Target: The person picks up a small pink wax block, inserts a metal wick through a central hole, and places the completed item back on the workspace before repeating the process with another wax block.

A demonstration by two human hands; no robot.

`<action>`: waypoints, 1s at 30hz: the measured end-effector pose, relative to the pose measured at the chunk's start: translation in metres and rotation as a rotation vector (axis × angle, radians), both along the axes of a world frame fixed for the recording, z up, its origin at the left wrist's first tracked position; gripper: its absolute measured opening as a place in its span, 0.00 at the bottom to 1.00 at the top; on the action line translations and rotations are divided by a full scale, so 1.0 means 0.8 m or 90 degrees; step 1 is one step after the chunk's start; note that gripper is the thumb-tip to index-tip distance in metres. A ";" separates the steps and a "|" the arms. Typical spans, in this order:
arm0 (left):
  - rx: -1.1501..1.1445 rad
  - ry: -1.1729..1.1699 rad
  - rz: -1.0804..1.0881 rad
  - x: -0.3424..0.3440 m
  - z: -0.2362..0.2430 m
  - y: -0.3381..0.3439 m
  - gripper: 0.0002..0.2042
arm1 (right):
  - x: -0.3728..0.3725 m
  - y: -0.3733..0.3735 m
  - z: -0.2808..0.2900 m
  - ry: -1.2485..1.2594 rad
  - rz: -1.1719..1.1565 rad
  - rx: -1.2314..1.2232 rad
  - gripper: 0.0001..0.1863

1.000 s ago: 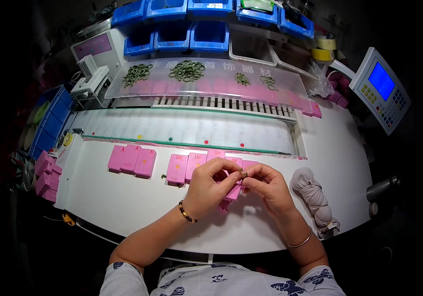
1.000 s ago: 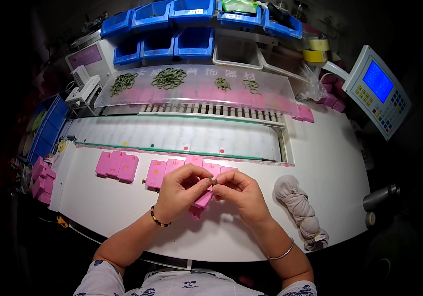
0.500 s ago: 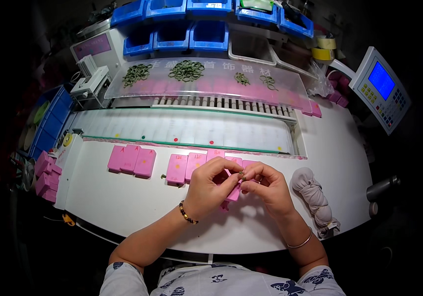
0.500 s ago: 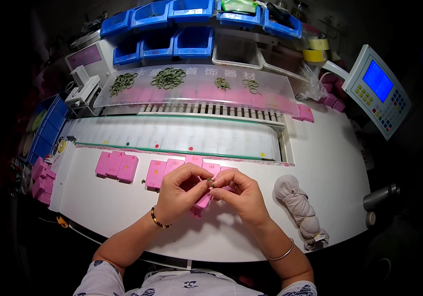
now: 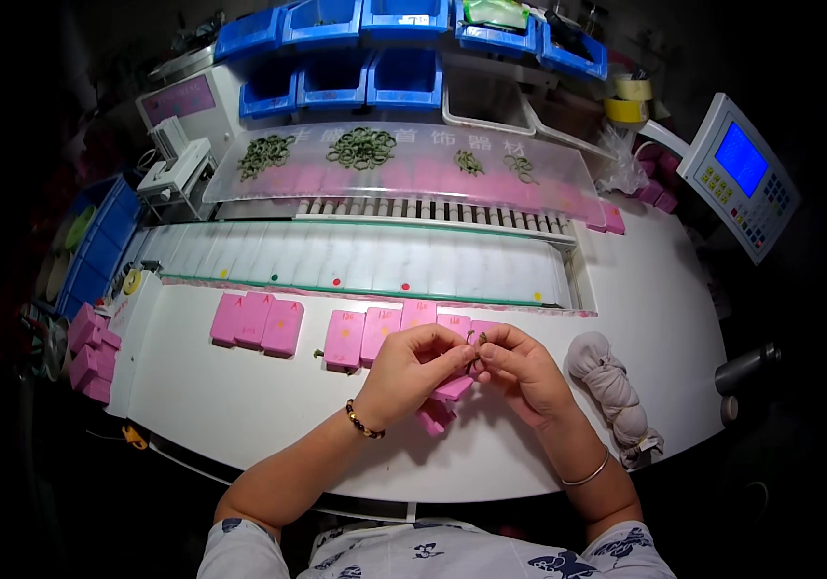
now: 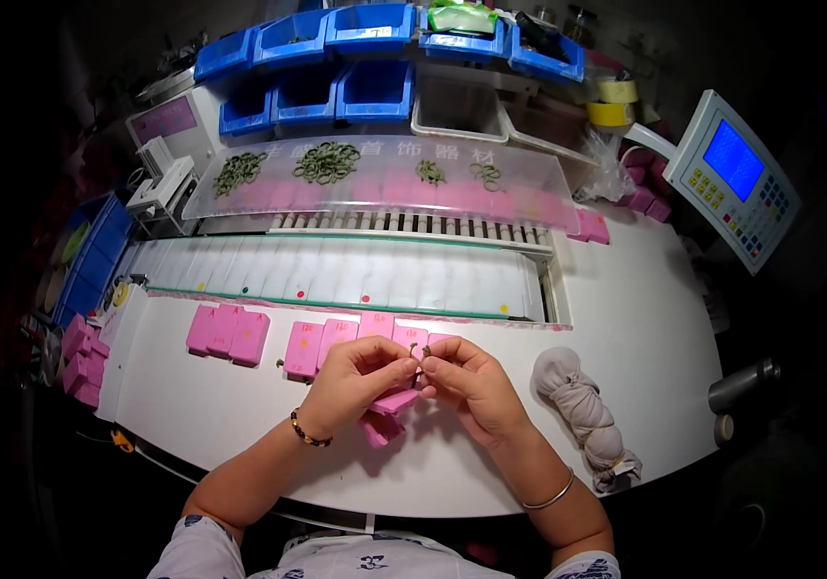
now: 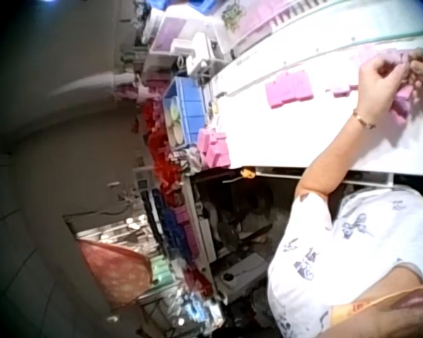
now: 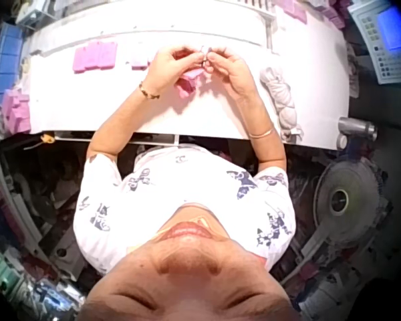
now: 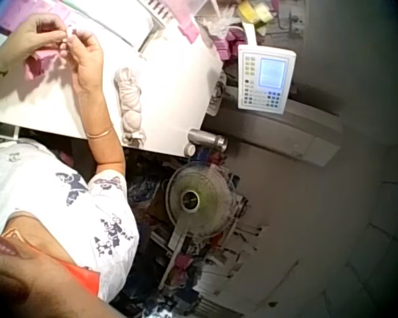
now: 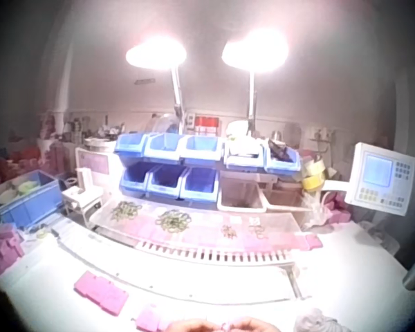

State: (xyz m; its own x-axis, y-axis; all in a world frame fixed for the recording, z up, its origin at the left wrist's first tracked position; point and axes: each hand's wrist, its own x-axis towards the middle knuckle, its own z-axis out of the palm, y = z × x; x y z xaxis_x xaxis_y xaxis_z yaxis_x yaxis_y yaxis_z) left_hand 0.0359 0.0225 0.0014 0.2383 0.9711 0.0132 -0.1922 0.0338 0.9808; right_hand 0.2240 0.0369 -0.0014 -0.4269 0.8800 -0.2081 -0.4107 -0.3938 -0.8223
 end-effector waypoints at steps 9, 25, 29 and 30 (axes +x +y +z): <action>-0.108 -0.058 -0.056 -0.004 -0.001 0.003 0.08 | 0.002 0.004 -0.009 0.126 0.026 -0.145 0.08; 0.083 0.082 0.067 0.006 -0.002 -0.006 0.06 | -0.009 -0.005 -0.001 -0.005 -0.061 0.057 0.07; 0.224 0.204 0.122 0.007 -0.002 -0.008 0.05 | -0.012 -0.011 0.010 -0.106 -0.109 0.227 0.07; 0.265 0.208 0.144 0.008 -0.002 -0.008 0.05 | -0.012 -0.011 0.009 -0.115 -0.107 0.295 0.07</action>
